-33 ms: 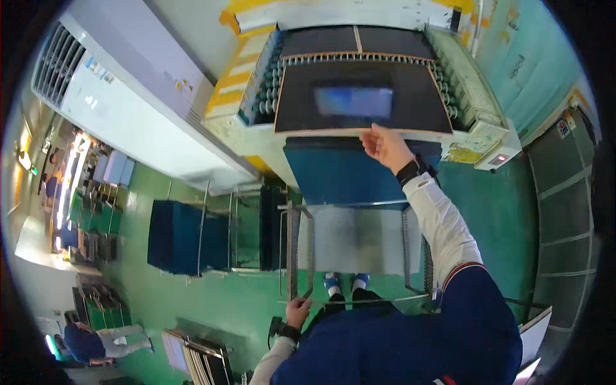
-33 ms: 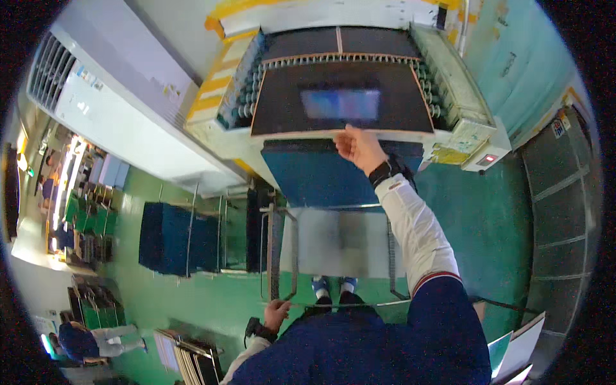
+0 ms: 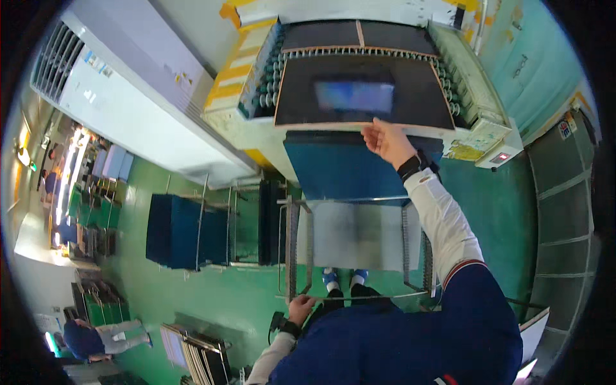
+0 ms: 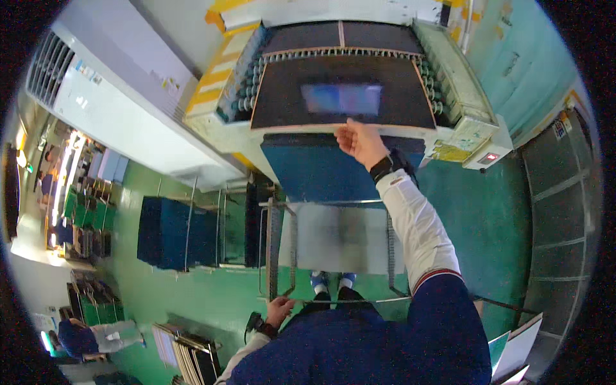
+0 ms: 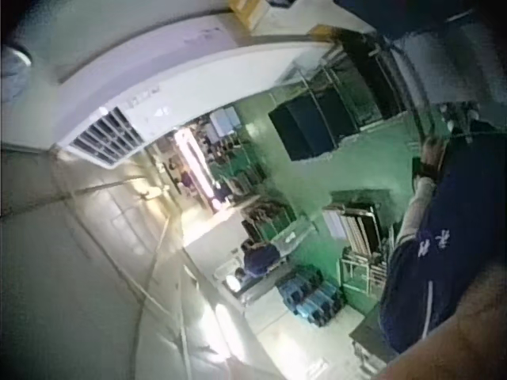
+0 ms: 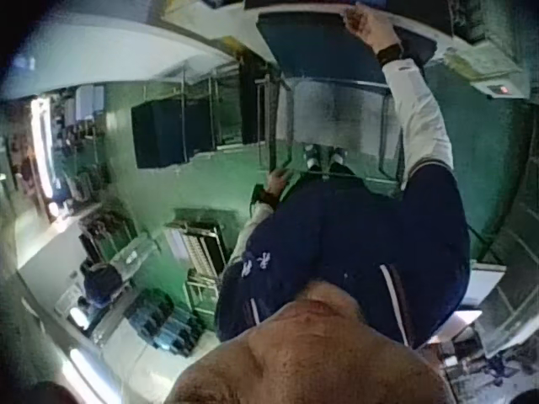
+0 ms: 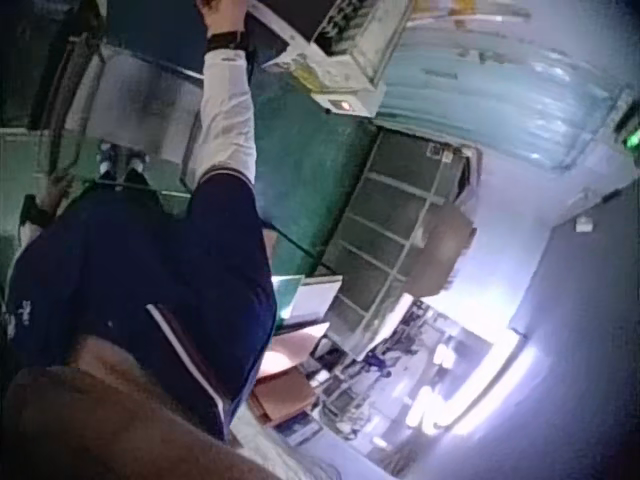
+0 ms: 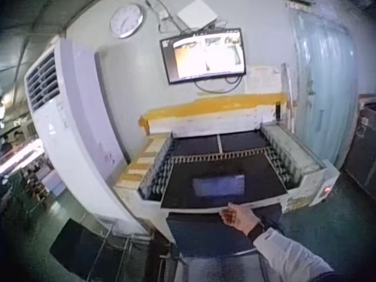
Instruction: Removing metal plates from a machine and placing them into a drying or storage rack.
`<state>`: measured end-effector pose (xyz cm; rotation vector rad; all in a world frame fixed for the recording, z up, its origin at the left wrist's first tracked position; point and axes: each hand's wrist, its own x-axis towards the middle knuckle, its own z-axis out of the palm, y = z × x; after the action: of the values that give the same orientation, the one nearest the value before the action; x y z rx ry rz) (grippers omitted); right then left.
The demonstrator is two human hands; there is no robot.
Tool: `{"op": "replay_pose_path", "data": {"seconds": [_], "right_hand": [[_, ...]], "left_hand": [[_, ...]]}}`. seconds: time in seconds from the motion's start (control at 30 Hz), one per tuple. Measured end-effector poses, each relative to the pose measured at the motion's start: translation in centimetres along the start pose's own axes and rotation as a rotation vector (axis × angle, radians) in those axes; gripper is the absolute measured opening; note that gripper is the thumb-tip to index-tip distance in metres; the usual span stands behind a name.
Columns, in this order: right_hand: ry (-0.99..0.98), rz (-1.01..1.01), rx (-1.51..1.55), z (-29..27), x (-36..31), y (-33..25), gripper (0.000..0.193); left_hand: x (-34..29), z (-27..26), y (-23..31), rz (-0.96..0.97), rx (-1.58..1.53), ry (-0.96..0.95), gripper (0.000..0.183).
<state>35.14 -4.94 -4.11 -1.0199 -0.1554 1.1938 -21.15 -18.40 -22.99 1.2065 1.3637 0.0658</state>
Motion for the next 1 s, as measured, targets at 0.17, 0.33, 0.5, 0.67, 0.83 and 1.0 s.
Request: {"op": "replay_pose_path", "data": {"seconds": [0.17, 0.33, 0.5, 0.67, 0.83, 1.0], "right_hand": [[0.048, 0.01, -0.024, 0.2, 1.4, -0.6, 0.031], [0.057, 0.029, -0.011, 0.2, 2.4, -0.3, 0.036], [0.007, 0.028, -0.061, 2.8, 0.3, 0.5, 0.038], [-0.188, 0.126, -0.479, 5.5, -1.9, 8.2, 0.039], [-0.052, 0.115, -0.981, 1.2, 2.7, 20.1, 0.032], [-0.016, -0.112, -1.275, -1.9, 7.3, 27.3, 0.044]], "left_hand": [[0.7, 3.6, 2.4, 0.084, 0.415, -0.196, 0.055], [1.7, 4.2, 0.8, 0.033, 0.538, -0.04, 0.053], [1.9, 3.6, -1.2, -0.03, 0.604, -0.132, 0.058], [3.2, 5.1, -6.6, 0.297, 0.644, -0.223, 0.054], [2.9, 6.1, -7.6, 0.007, 0.396, -0.218, 0.045], [2.4, 6.5, -7.6, -0.242, -0.118, -0.144, 0.04]]}}
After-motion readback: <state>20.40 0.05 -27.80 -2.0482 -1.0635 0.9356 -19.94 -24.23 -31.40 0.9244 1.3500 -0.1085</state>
